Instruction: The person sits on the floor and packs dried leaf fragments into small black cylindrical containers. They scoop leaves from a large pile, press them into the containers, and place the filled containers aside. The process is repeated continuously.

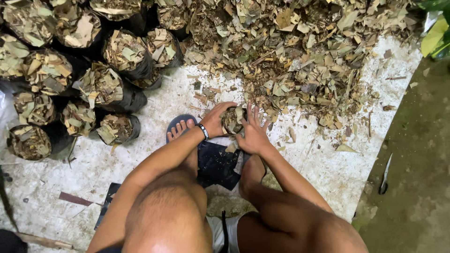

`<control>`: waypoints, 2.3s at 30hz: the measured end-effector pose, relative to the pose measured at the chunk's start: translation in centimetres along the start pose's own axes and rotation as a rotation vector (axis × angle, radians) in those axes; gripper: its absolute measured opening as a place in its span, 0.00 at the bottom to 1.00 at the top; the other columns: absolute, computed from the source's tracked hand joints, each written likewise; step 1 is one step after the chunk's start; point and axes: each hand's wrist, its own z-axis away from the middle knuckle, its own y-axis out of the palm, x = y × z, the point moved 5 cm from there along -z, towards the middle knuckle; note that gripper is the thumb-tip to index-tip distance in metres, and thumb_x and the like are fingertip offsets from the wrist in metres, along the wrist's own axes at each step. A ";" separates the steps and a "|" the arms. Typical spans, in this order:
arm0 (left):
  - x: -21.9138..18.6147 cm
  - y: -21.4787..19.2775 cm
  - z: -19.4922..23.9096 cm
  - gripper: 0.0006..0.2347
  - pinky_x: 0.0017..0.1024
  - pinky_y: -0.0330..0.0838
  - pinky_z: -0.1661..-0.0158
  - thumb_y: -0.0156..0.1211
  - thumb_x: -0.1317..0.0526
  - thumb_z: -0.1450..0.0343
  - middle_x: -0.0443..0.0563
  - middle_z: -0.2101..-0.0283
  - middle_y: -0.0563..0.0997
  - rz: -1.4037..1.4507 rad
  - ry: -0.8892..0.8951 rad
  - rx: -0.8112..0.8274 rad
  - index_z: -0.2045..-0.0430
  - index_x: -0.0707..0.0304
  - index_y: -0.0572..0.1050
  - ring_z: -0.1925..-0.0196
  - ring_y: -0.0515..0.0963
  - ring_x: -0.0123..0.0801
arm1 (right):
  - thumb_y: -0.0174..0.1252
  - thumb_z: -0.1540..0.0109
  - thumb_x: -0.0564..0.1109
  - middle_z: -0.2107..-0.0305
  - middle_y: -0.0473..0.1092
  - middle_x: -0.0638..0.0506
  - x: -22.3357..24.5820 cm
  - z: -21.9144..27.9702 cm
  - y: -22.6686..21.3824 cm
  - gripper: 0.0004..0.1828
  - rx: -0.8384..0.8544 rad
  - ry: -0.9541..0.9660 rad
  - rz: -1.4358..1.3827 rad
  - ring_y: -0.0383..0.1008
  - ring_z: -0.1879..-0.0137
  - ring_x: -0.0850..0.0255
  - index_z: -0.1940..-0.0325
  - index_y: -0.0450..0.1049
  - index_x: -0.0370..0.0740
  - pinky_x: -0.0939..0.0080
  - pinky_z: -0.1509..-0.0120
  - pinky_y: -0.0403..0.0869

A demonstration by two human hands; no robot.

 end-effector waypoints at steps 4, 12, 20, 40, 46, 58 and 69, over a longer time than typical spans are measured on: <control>0.4 -0.3 -0.3 0.36 0.41 0.70 0.37 0.78 0.53 0.41 0.61 0.39 0.75 -0.014 -0.035 0.020 0.39 0.62 0.67 0.36 0.75 0.52 | 0.57 0.41 0.48 0.23 0.28 0.30 -0.1 0.0 -0.8 0.38 -0.120 -0.324 -0.162 0.30 0.18 0.28 0.30 0.61 0.27 0.34 0.19 0.46; 1.9 0.3 0.4 0.37 0.39 0.70 0.36 0.78 0.49 0.40 0.59 0.38 0.74 -0.052 -0.063 0.024 0.38 0.61 0.67 0.35 0.75 0.48 | 0.64 0.39 0.46 0.30 0.59 0.38 0.8 1.2 -4.7 0.29 -0.437 -0.435 -0.321 0.61 0.25 0.41 0.36 0.67 0.32 0.47 0.23 0.62; 2.6 0.6 0.9 0.46 0.42 0.65 0.34 0.82 0.51 0.48 0.63 0.36 0.70 -0.075 -0.046 0.037 0.36 0.64 0.62 0.33 0.70 0.56 | 0.57 0.34 0.46 0.37 0.69 0.35 5.5 2.3 -4.7 0.27 -0.453 -0.753 0.142 0.65 0.28 0.44 0.33 0.69 0.32 0.44 0.21 0.59; 0.4 -0.7 -0.3 0.46 0.47 0.62 0.36 0.82 0.51 0.48 0.60 0.39 0.71 -0.087 -0.122 0.135 0.36 0.62 0.60 0.35 0.71 0.54 | 0.62 0.45 0.45 0.47 0.71 0.37 4.8 0.3 -4.5 0.30 -0.533 -0.671 0.144 0.68 0.43 0.45 0.39 0.70 0.37 0.49 0.42 0.65; 0.6 -0.4 -0.4 0.46 0.47 0.63 0.37 0.81 0.52 0.50 0.60 0.39 0.72 -0.084 -0.155 0.164 0.36 0.59 0.61 0.35 0.71 0.54 | 0.60 0.37 0.42 0.37 0.70 0.46 4.9 1.0 -3.2 0.27 -0.476 -0.871 0.430 0.66 0.29 0.55 0.33 0.70 0.38 0.53 0.20 0.62; 0.3 -1.3 -0.3 0.45 0.45 0.67 0.35 0.82 0.52 0.46 0.61 0.37 0.73 -0.047 -0.086 0.132 0.34 0.60 0.62 0.35 0.72 0.55 | 0.59 0.48 0.47 0.36 0.67 0.39 6.6 2.2 -3.9 0.37 -0.306 -0.797 0.466 0.61 0.27 0.47 0.35 0.69 0.30 0.47 0.23 0.57; 0.4 -1.3 -0.9 0.52 0.43 0.63 0.32 0.86 0.49 0.51 0.70 0.32 0.66 -0.037 0.045 0.155 0.34 0.63 0.57 0.30 0.67 0.59 | 0.57 0.50 0.33 0.38 0.70 0.46 3.4 0.5 -4.7 0.31 -0.232 -0.762 0.274 0.76 0.42 0.51 0.40 0.75 0.35 0.55 0.47 0.80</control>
